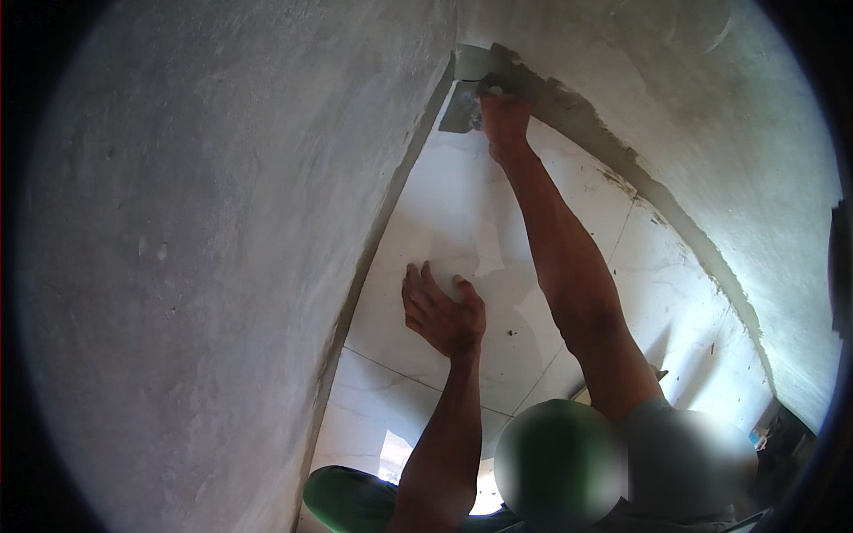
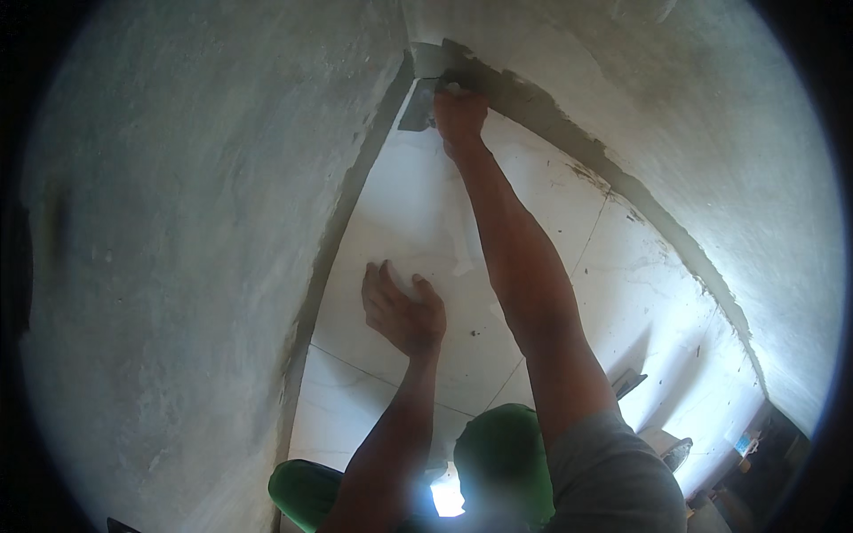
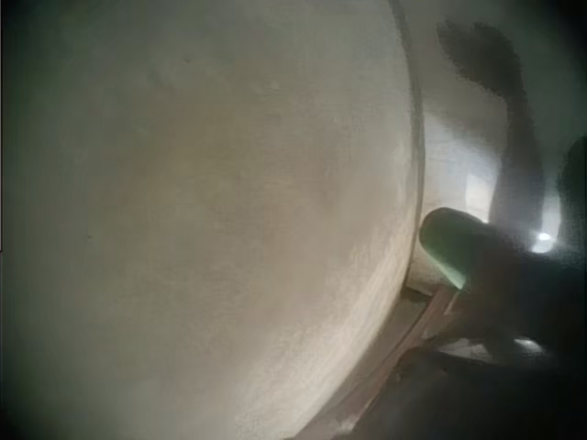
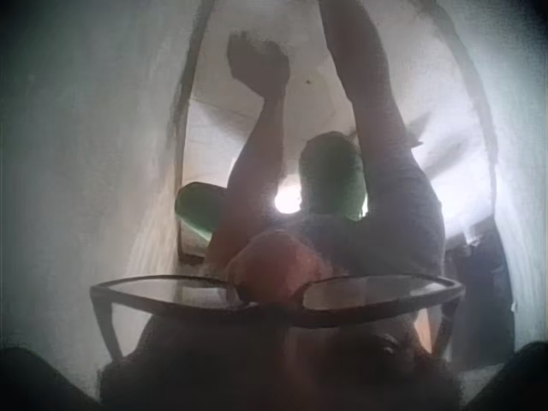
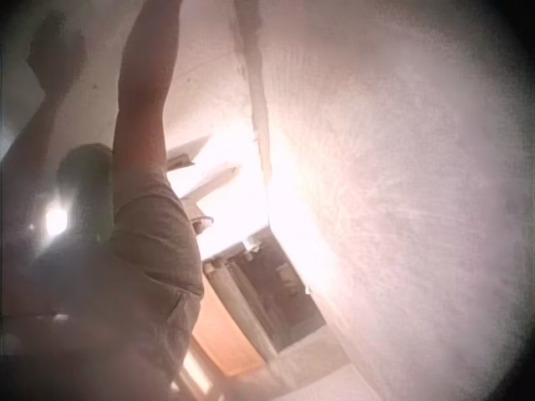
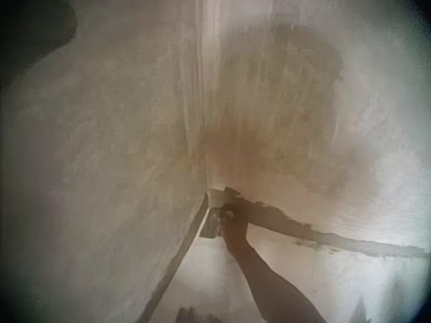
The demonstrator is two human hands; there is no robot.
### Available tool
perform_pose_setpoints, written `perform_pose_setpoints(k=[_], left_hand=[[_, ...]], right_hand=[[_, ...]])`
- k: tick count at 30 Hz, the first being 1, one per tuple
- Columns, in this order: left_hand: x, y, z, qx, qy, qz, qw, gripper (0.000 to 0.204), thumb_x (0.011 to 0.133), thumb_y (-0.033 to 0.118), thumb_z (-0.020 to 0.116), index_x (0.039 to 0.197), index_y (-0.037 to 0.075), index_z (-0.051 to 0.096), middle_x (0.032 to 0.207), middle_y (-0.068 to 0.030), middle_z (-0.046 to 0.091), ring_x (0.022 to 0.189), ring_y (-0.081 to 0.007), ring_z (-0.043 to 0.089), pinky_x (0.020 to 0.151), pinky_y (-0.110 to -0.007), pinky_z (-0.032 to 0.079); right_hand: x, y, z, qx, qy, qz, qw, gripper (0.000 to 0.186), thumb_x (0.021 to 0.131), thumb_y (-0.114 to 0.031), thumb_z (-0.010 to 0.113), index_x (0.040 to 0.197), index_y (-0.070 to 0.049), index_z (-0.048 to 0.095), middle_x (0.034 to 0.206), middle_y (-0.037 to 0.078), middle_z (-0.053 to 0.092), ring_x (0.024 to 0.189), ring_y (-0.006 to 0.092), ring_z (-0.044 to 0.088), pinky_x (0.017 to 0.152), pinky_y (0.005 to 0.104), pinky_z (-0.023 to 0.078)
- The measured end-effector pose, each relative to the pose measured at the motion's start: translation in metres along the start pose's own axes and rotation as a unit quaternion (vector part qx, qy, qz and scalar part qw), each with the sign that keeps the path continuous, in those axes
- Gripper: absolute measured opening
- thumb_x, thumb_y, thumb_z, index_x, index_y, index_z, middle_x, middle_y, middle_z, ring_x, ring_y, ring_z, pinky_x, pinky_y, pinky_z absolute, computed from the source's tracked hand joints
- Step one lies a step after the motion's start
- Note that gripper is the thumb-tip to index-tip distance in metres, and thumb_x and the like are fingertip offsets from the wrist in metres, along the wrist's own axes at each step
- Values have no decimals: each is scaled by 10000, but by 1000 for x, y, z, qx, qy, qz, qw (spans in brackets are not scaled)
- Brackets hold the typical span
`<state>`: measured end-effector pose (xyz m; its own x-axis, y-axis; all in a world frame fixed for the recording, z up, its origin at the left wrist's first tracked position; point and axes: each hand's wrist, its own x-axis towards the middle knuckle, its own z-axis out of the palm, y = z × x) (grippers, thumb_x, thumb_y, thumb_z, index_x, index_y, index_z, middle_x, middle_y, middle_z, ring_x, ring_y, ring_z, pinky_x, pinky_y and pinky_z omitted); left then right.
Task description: The person applies plaster along the corner where a tiled floor meets a wall using a small metal spatula and a flat trowel, periodically taking fresh plaster from a bucket on the floor.
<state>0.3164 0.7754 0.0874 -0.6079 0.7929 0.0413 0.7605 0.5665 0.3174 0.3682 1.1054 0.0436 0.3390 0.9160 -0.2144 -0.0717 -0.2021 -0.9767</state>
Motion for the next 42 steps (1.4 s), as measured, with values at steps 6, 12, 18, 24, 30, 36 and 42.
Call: perform_pose_setpoints(k=[6, 12, 18, 24, 30, 36, 42], left_hand=[[-1, 5, 2, -13, -2, 0, 1000, 568, 1013, 385, 543, 1483, 71, 490, 1583, -178, 469, 1476, -388, 442, 1117, -596, 394], [-1, -3, 2, 3, 6, 2, 1000, 560, 1023, 388, 532, 1483, 71, 491, 1571, -189, 481, 1467, -399, 451, 1117, -597, 392], [-3, 0, 3, 5, -9, -7, 1000, 570, 1014, 408, 540, 1481, 84, 509, 1601, -159, 464, 1487, -374, 425, 1137, -575, 377], [0, 1, 0, -3, -8, -4, 1000, 566, 1033, 409, 509, 1486, 70, 492, 1587, -185, 472, 1479, -399, 434, 1120, -591, 389], [-2, 8, 1, -9, -14, -1, 1000, 563, 1020, 393, 521, 1478, 66, 497, 1580, -185, 475, 1474, -391, 438, 1110, -591, 393], [0, -1, 0, 1, -13, -4, 1000, 560, 1021, 392, 521, 1477, 69, 502, 1578, -180, 476, 1471, -385, 444, 1110, -582, 396], [-2, -2, 5, -1, -5, -7, 1000, 571, 1001, 394, 551, 1474, 76, 519, 1595, -149, 468, 1484, -359, 428, 1132, -566, 383]], right_hand=[[9, 11, -4, 7, 10, -36, 999, 177, 821, -146, 734, 819, 27, 693, 805, 83, 696, 706, 154, 621, 591, 393, 490], [-4, 4, 9, 41, -28, -10, 999, 198, 821, -159, 727, 828, 36, 696, 804, 98, 697, 705, 157, 619, 593, 405, 493], [-5, -9, 13, 50, -2, 16, 999, 165, 840, -81, 737, 713, -47, 637, 701, -29, 531, 650, 103, 452, 574, 375, 364], [-14, -29, 17, 41, -32, 32, 998, 148, 857, -89, 732, 735, -46, 661, 701, -32, 539, 654, 92, 445, 563, 370, 358], [-4, -27, 19, 28, -17, -85, 996, 255, 891, -132, 739, 672, -66, 626, 654, -72, 507, 601, 61, 415, 514, 346, 327], [-16, -45, 27, -30, -31, -74, 996, 270, 895, -134, 737, 663, -70, 616, 646, -73, 502, 595, 57, 423, 514, 333, 331], [-10, -56, 21, -34, -51, -101, 993, 251, 897, -119, 719, 668, -41, 652, 638, -68, 514, 607, 56, 435, 520, 334, 339]])
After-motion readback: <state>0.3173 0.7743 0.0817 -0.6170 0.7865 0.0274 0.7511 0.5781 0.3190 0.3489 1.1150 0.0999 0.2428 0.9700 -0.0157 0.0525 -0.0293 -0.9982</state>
